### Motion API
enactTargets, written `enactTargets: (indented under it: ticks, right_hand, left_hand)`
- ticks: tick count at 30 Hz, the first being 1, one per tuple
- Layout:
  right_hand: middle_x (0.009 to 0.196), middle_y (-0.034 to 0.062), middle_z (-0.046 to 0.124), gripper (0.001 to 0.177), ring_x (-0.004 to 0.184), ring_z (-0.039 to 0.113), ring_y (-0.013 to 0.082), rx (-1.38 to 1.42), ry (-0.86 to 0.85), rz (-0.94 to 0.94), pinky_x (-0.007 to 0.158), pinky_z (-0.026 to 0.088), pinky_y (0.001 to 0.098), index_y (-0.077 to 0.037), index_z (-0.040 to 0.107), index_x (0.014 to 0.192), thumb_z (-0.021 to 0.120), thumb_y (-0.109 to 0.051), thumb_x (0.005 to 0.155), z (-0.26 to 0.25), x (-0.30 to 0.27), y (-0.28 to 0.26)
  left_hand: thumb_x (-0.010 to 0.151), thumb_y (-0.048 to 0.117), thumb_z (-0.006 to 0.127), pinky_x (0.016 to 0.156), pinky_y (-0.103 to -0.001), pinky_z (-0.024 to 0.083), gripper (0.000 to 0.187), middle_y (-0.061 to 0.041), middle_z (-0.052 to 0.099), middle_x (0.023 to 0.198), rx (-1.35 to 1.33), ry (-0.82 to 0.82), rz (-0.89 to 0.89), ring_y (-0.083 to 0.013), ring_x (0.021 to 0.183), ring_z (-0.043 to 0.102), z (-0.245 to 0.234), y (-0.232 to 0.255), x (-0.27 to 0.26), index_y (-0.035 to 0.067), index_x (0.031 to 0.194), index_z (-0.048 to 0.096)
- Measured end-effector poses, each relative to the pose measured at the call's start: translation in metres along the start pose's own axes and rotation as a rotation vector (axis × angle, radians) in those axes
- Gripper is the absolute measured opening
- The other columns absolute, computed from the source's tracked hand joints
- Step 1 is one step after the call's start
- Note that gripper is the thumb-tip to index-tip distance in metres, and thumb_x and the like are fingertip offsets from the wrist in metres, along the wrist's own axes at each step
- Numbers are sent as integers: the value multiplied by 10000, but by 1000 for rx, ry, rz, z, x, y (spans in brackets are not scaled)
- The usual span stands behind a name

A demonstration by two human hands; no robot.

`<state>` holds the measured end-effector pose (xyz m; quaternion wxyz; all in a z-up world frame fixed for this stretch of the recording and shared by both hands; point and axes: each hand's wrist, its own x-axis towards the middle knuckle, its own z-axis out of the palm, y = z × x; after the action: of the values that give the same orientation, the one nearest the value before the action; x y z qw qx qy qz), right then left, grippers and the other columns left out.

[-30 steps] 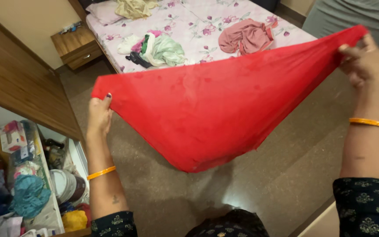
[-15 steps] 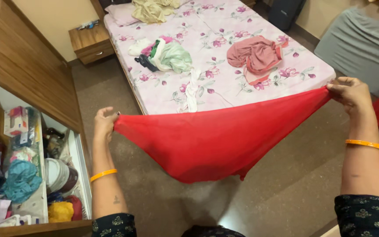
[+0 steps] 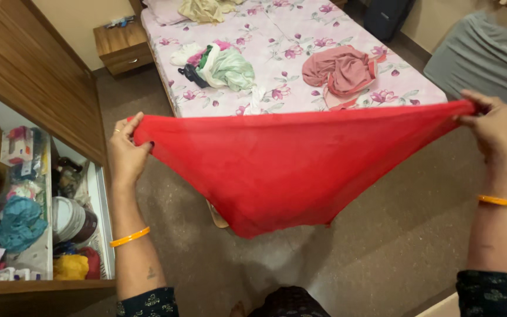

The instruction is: The person folds a pink garment and a red garment on a bed, then places the folded pink garment into a wardrobe. The person handles the garments by hand, smoothing and folding them into neat rectangles before storing one.

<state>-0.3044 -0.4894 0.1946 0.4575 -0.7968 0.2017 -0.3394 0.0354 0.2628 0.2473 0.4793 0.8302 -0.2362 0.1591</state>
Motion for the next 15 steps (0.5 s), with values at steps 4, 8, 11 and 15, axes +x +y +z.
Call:
enactTargets:
  ticks: [4, 8, 11, 15]
  right_hand:
    - [1115, 109, 732, 418, 957, 672, 182, -414, -122, -6, 870, 557, 326, -60, 746, 1255, 735, 82, 862, -3, -26, 19]
    - [983, 185, 751, 266, 887, 697, 275, -902, -163, -35, 812, 547, 376, -185, 807, 1195, 774, -106, 943, -26, -45, 37]
    - [995, 168, 770, 212, 890, 722, 285, -874, -190, 117, 807, 561, 392, -195, 803, 1180, 754, -155, 977, -52, -56, 44]
    - [1009, 134, 761, 185, 905, 720, 255, -681, -182, 325, 807, 571, 377, -169, 778, 1163, 772, -178, 978, -75, -88, 50]
  left_hand:
    - [802, -69, 708, 942, -390, 537, 454, -173, 666, 1184, 297, 55, 64, -319, 1073, 665, 9, -21, -25, 27, 1244, 740]
    - [884, 54, 737, 856, -437, 534, 180, -188, 706, 1036, 506, 9, 18, -360, 949, 682, -5, -49, -44, 64, 1046, 814]
    - [883, 119, 782, 821, -409, 534, 156, -176, 707, 966, 520, -95, 4, -333, 910, 685, -26, -58, -55, 75, 1030, 813]
    - [892, 111, 767, 783, -373, 505, 135, -152, 700, 955, 244, -120, -101, -265, 874, 658, -61, -47, -77, 41, 1004, 796]
